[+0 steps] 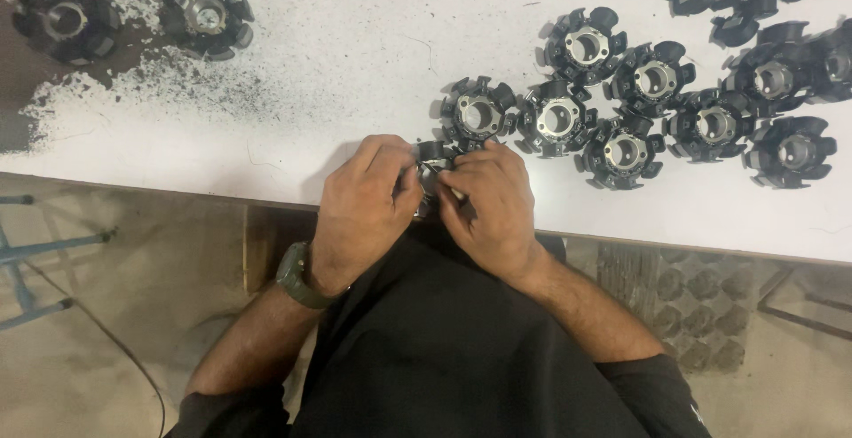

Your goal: The person sits at a white workbench and assembles black plastic impeller-like rotor parts, fitting a metal hub into each plastic housing and pressing it into place with a small hand tool. Finished assemblies are set aside in a growing group on the table while new parts are taken from a pile.

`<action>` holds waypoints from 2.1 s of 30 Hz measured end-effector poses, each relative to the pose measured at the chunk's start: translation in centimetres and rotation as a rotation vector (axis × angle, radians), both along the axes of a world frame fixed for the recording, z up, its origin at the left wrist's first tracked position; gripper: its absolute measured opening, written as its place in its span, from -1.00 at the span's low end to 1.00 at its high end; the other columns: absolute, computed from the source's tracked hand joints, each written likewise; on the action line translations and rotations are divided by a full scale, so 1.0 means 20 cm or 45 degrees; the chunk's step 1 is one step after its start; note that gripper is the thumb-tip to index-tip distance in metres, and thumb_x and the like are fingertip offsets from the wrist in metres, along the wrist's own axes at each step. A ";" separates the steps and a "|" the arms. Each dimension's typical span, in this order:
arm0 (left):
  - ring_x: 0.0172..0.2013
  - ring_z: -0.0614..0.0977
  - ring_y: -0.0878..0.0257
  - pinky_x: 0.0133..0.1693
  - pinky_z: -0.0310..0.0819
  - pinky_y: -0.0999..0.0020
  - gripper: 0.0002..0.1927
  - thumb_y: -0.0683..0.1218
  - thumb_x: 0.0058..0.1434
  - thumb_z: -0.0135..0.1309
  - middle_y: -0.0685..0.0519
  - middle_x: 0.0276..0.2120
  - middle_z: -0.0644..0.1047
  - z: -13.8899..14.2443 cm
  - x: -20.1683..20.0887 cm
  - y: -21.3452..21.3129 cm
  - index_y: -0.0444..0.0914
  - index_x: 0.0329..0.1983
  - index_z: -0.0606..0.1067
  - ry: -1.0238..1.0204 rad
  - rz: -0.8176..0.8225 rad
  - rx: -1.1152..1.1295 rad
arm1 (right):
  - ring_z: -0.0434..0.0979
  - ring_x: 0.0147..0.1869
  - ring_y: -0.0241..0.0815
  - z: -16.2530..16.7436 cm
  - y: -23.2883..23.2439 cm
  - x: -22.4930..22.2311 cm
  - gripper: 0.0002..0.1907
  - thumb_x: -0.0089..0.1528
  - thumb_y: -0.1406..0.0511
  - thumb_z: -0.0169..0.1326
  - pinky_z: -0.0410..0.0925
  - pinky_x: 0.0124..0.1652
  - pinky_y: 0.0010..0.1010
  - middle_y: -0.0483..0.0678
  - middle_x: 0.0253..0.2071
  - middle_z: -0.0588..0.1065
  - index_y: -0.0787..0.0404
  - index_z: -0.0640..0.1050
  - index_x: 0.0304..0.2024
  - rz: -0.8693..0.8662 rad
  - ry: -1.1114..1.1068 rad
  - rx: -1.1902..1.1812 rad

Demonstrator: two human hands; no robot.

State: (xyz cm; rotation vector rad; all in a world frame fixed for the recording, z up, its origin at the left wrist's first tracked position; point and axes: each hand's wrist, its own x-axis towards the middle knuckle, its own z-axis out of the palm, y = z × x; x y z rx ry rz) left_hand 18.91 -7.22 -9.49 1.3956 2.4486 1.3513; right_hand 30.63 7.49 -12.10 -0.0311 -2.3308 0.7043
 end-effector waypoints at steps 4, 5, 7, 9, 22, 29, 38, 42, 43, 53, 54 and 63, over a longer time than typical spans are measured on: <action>-0.31 0.64 0.01 -0.31 0.54 0.18 -0.87 -0.29 0.22 0.14 -0.05 -0.11 0.55 0.00 0.00 0.00 -0.34 -0.20 0.45 -0.003 0.006 -0.026 | 0.54 0.05 0.09 0.01 0.00 0.00 -0.68 0.10 0.49 0.33 0.36 0.21 0.02 0.03 -0.15 0.52 0.25 0.53 -0.13 0.011 -0.029 0.019; -0.31 0.64 0.01 -0.32 0.54 0.18 -0.88 -0.30 0.22 0.13 -0.05 -0.10 0.55 -0.01 0.00 0.00 -0.34 -0.21 0.44 0.000 0.006 -0.039 | 0.54 0.05 0.08 0.01 0.01 0.00 -0.68 0.10 0.50 0.33 0.36 0.21 0.02 0.03 -0.16 0.52 0.24 0.53 -0.14 0.011 -0.039 0.018; -0.30 0.64 0.01 -0.31 0.54 0.18 -0.88 -0.30 0.21 0.12 -0.06 -0.09 0.55 -0.02 0.00 -0.01 -0.34 -0.21 0.45 0.077 -0.003 -0.042 | 0.55 0.05 0.07 0.01 0.01 0.00 -0.68 0.11 0.50 0.32 0.36 0.22 0.02 0.01 -0.16 0.52 0.24 0.53 -0.14 0.012 -0.047 -0.001; -0.31 0.64 0.01 -0.32 0.54 0.19 -0.88 -0.31 0.19 0.12 -0.06 -0.09 0.54 -0.03 0.00 -0.01 -0.34 -0.22 0.45 0.105 -0.015 -0.059 | 0.56 0.07 0.05 0.01 0.01 0.01 -0.69 0.11 0.50 0.31 0.36 0.23 0.03 0.00 -0.16 0.53 0.24 0.52 -0.14 0.019 -0.041 -0.036; -0.24 0.63 0.02 -0.25 0.55 0.16 -0.83 -0.29 0.16 0.13 -0.02 -0.10 0.55 -0.03 0.01 -0.02 -0.32 -0.19 0.46 0.177 0.015 -0.069 | 0.52 0.06 -0.06 0.01 0.00 0.00 -0.68 0.12 0.51 0.31 0.21 0.34 0.00 -0.06 -0.18 0.50 0.18 0.55 -0.13 -0.009 -0.079 0.150; 0.06 0.67 0.09 0.11 0.57 0.18 -0.87 -0.26 0.27 0.17 -0.07 0.10 0.58 -0.07 -0.17 -0.15 -0.20 -0.22 0.47 0.097 -0.169 0.134 | 0.52 0.05 -0.02 0.02 0.09 0.01 -0.70 0.16 0.51 0.25 0.21 0.34 0.11 -0.01 -0.17 0.48 0.20 0.48 -0.11 -0.038 -0.088 0.171; -0.18 0.55 -0.17 -0.23 0.49 -0.07 -0.14 0.18 0.16 0.48 -0.36 -0.14 0.49 0.03 -0.84 -0.29 -0.58 0.17 0.40 0.650 0.668 -0.324 | 0.53 0.04 0.10 0.08 0.30 -0.02 -0.76 0.28 0.54 0.20 0.26 0.32 0.07 0.07 -0.11 0.50 0.27 0.45 -0.06 -0.089 -0.073 0.179; -0.03 0.54 -0.12 -0.12 0.54 -0.04 -0.21 0.31 0.30 0.33 -0.27 -0.03 0.48 -0.07 -0.94 -0.14 -0.42 0.18 0.39 0.427 0.632 -0.717 | 0.57 0.08 0.10 0.08 0.23 0.09 -0.75 0.25 0.54 0.18 0.22 0.38 0.11 0.09 -0.10 0.51 0.27 0.45 -0.08 -0.071 0.045 0.107; -0.01 0.53 -0.11 -0.08 0.54 -0.03 -0.23 0.26 0.30 0.34 -0.26 -0.02 0.48 -0.08 -0.93 -0.13 -0.41 0.23 0.37 0.436 0.520 -0.712 | 0.57 0.07 0.08 0.08 0.21 0.11 -0.75 0.25 0.52 0.18 0.24 0.37 0.10 0.07 -0.10 0.52 0.26 0.45 -0.07 -0.012 0.030 0.068; 0.28 0.38 -0.15 0.29 0.27 -0.15 0.15 0.16 0.04 0.43 -0.26 0.28 0.34 -0.01 0.01 0.03 -0.34 0.52 0.03 0.182 -0.166 -0.343 | 0.58 0.02 0.11 0.01 0.23 0.11 -0.79 0.28 0.50 0.18 0.40 0.31 -0.05 0.07 -0.10 0.54 0.28 0.48 -0.06 -0.067 -0.178 -0.110; 0.32 0.36 -0.15 0.33 0.28 -0.12 0.12 0.10 0.08 0.41 -0.24 0.31 0.34 -0.03 0.03 0.05 -0.32 0.55 0.03 0.158 -0.248 -0.288 | 0.58 0.04 0.09 0.00 0.23 0.10 -0.79 0.30 0.50 0.17 0.40 0.32 -0.06 0.08 -0.08 0.54 0.28 0.48 -0.05 -0.093 -0.145 -0.141; 0.38 0.24 -0.18 0.34 0.15 -0.20 -0.41 -0.02 0.11 0.31 -0.31 0.33 0.26 0.08 0.00 0.10 -0.20 0.16 0.35 0.374 -0.599 -0.015 | 0.60 0.13 0.00 -0.04 0.11 0.26 -0.77 0.32 0.46 0.13 0.32 0.37 0.02 0.06 -0.03 0.55 0.29 0.43 0.00 -0.172 0.060 -0.450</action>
